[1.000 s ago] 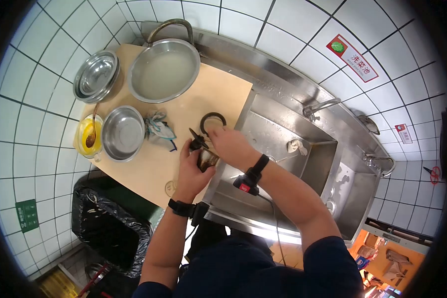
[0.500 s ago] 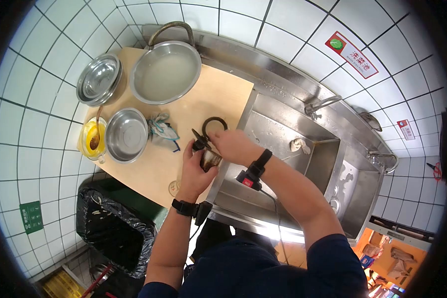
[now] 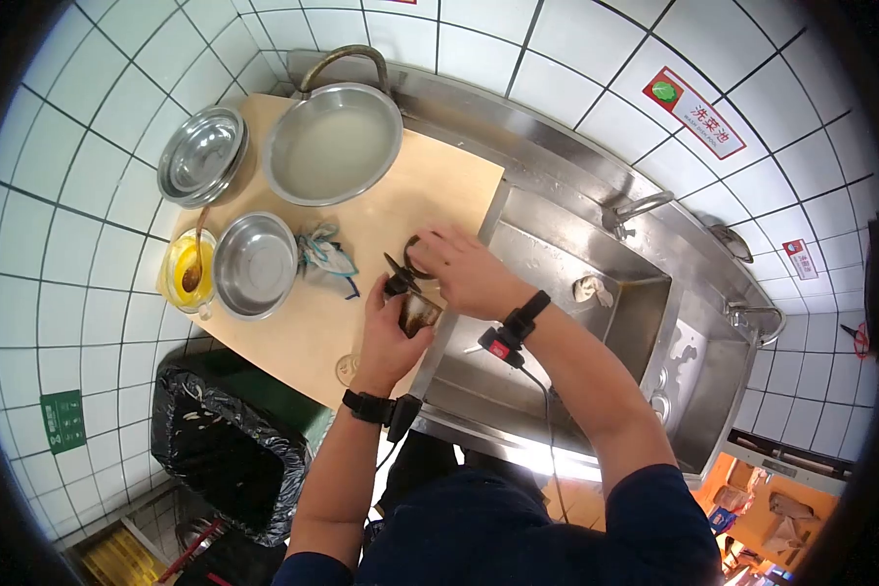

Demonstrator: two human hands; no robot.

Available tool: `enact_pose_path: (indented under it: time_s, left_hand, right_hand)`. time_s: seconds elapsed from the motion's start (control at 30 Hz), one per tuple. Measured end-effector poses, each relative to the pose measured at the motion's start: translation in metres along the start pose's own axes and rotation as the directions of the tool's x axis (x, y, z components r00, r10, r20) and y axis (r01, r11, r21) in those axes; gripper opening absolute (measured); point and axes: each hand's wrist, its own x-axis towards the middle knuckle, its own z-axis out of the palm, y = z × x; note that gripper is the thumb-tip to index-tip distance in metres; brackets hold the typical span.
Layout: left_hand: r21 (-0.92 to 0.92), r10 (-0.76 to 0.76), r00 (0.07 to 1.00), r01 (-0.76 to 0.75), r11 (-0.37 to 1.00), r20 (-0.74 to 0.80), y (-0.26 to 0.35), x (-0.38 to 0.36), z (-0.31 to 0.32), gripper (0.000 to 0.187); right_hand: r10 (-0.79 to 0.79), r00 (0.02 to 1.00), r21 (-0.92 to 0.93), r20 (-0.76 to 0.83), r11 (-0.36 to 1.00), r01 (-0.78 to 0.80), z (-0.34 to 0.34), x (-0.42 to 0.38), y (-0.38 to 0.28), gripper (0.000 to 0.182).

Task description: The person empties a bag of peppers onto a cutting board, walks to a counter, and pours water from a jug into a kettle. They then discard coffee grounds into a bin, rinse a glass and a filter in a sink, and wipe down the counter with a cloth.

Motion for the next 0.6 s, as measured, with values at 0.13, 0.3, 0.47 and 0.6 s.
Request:
enact_pose_path:
  time_s: [0.13, 0.3, 0.47, 0.6]
  left_hand:
    - [0.023, 0.050, 0.997, -0.049, 0.999, -0.052, 0.000, -0.011, 0.001, 0.064]
    - [0.165, 0.193, 0.980, -0.183, 0.969, -0.045, 0.028, -0.030, -0.011, 0.058]
    - [0.115, 0.240, 0.970, -0.235, 0.965, -0.032, 0.051, -0.032, -0.013, 0.063]
    - [0.128, 0.255, 0.965, -0.247, 0.961, -0.055, 0.034, -0.045, -0.047, 0.090]
  right_hand:
    - [0.330, 0.942, 0.270, -0.056, 0.913, -0.304, -0.031, -0.017, -0.017, 0.044]
    - [0.378, 0.786, 0.666, 0.489, 0.419, -0.616, -0.054, -0.043, -0.053, 0.027]
    - [0.449, 0.757, 0.763, 0.475, 0.219, -0.608, -0.051, -0.058, -0.058, 0.023]
    - [0.554, 0.832, 0.795, 0.039, 0.486, -0.362, -0.061, -0.043, -0.036, 0.018]
